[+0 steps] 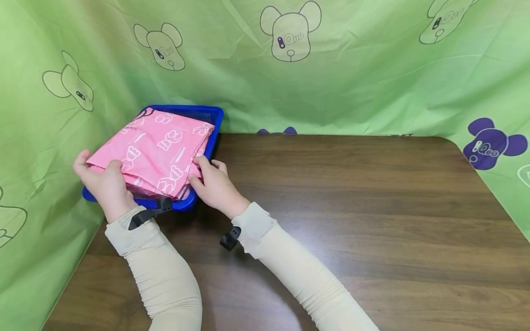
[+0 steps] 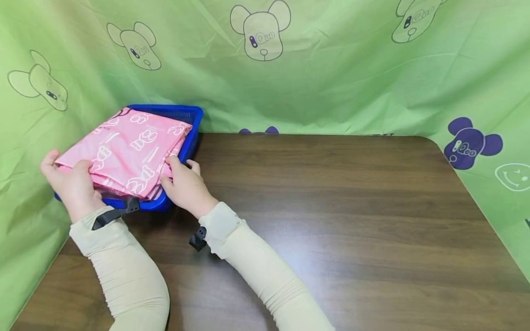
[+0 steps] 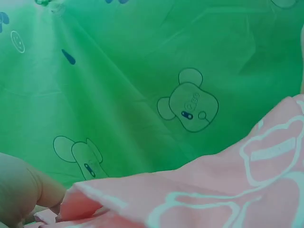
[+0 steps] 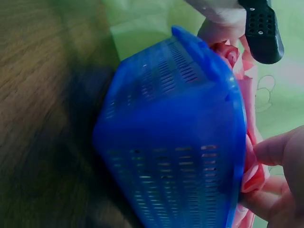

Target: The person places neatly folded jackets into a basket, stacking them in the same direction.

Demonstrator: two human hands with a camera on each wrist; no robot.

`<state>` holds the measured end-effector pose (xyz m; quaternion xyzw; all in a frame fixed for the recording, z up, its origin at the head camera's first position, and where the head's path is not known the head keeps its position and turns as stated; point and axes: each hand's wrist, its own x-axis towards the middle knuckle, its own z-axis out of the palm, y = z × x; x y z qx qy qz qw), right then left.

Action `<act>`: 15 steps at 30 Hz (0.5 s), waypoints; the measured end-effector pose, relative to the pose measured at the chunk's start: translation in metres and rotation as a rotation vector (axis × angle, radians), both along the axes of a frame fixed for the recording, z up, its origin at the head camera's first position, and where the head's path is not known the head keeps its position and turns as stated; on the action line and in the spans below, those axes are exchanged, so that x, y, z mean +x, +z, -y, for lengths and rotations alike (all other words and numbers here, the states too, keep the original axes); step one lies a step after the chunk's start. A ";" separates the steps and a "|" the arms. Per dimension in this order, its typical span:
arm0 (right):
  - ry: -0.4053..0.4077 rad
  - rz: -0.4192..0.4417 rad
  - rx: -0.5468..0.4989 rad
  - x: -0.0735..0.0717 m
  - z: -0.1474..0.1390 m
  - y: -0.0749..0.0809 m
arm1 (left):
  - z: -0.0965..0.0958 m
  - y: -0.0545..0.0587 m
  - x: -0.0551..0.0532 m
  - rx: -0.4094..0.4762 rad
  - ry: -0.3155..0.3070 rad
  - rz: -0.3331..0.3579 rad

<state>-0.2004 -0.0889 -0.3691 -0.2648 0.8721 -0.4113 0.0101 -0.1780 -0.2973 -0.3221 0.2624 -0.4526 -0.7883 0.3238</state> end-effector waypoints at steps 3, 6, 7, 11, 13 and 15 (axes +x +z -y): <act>0.006 -0.106 0.103 -0.001 0.001 -0.001 | 0.000 -0.001 0.000 -0.009 0.002 0.010; 0.009 -0.165 0.204 0.000 0.003 -0.003 | 0.001 -0.002 0.000 -0.009 -0.004 0.028; 0.006 -0.159 0.229 0.001 0.003 -0.003 | 0.001 -0.002 0.000 -0.011 -0.007 0.034; 0.010 -0.111 0.306 0.004 0.006 -0.005 | 0.002 -0.004 0.000 -0.024 -0.027 0.073; 0.015 -0.095 0.332 0.006 0.007 -0.006 | 0.002 -0.004 0.000 -0.038 -0.032 0.097; 0.018 -0.106 0.358 0.007 0.009 -0.008 | 0.002 -0.005 0.000 -0.055 -0.037 0.126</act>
